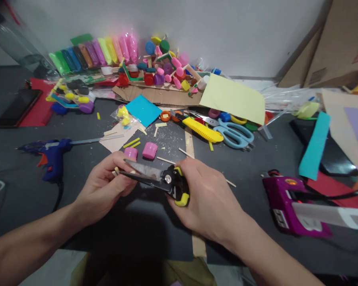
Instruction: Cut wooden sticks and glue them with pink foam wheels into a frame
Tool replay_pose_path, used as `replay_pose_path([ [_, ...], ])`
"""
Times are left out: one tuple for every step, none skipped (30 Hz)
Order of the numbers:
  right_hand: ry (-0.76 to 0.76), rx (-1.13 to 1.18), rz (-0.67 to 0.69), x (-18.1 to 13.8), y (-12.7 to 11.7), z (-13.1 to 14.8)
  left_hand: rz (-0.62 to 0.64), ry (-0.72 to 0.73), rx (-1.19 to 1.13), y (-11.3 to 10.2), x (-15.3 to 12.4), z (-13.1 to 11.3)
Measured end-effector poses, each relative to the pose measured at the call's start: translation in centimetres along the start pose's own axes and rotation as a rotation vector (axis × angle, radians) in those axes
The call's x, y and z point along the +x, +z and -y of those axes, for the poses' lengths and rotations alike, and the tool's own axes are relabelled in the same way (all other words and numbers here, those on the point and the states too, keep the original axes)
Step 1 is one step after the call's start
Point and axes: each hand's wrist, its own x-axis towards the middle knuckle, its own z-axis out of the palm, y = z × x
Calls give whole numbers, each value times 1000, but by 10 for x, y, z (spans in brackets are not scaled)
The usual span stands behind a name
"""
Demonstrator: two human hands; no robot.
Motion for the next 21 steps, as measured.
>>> replay_pose_path([
  [0, 3, 8, 0, 0, 1, -1, 2, 5, 0, 0, 0],
  [0, -2, 16, 0, -1, 1, 2, 3, 7, 0, 0, 0],
  [-5, -11, 20, 0, -1, 1, 3, 5, 9, 0, 0, -1],
  [-9, -20, 24, 0, -1, 1, 3, 7, 8, 0, 1, -1],
  [-14, -26, 25, 0, -1, 1, 5, 11, 6, 0, 1, -2],
  [-20, -28, 28, 0, -1, 1, 8, 13, 2, 1, 1, -2],
  [-25, -25, 29, 0, -1, 1, 11, 13, -3, 1, 1, -3],
  [-27, -19, 32, -1, -1, 1, 13, 9, -10, 1, 1, -3],
  [-23, -14, 40, -1, -2, 0, 14, 1, -16, 1, 1, -3],
  [-17, -8, 51, -1, -2, 0, 16, -7, -21, 1, 1, -3],
  [-9, -1, 64, -1, -3, 0, 18, -16, -24, 1, 0, -3],
  [1, 6, 79, -1, -3, -1, 20, -22, -24, 0, 0, -3],
  [10, 14, 94, -1, -4, -1, 25, -25, -22, -1, 0, -2],
  [16, 22, 108, -1, -4, -1, 31, -28, -16, -1, -1, -2],
  [21, 27, 117, -1, -5, -1, 35, -31, -9, -2, -1, -1],
  [21, 29, 121, -1, -5, -1, 37, -35, 0, -3, -1, -1],
  [20, 26, 118, -2, -5, -1, 39, -39, 11, -3, -1, -1],
  [16, 20, 110, -2, -5, -1, 38, -42, 20, -3, -1, -1],
  [11, 10, 102, -2, -5, -1, 35, -47, 26, -3, -1, -1],
  [5, -1, 92, -2, -5, -1, 34, -51, 29, -3, -1, -1],
  [-2, -14, 81, -2, -5, -1, 34, -52, 30, -3, -1, -1],
])
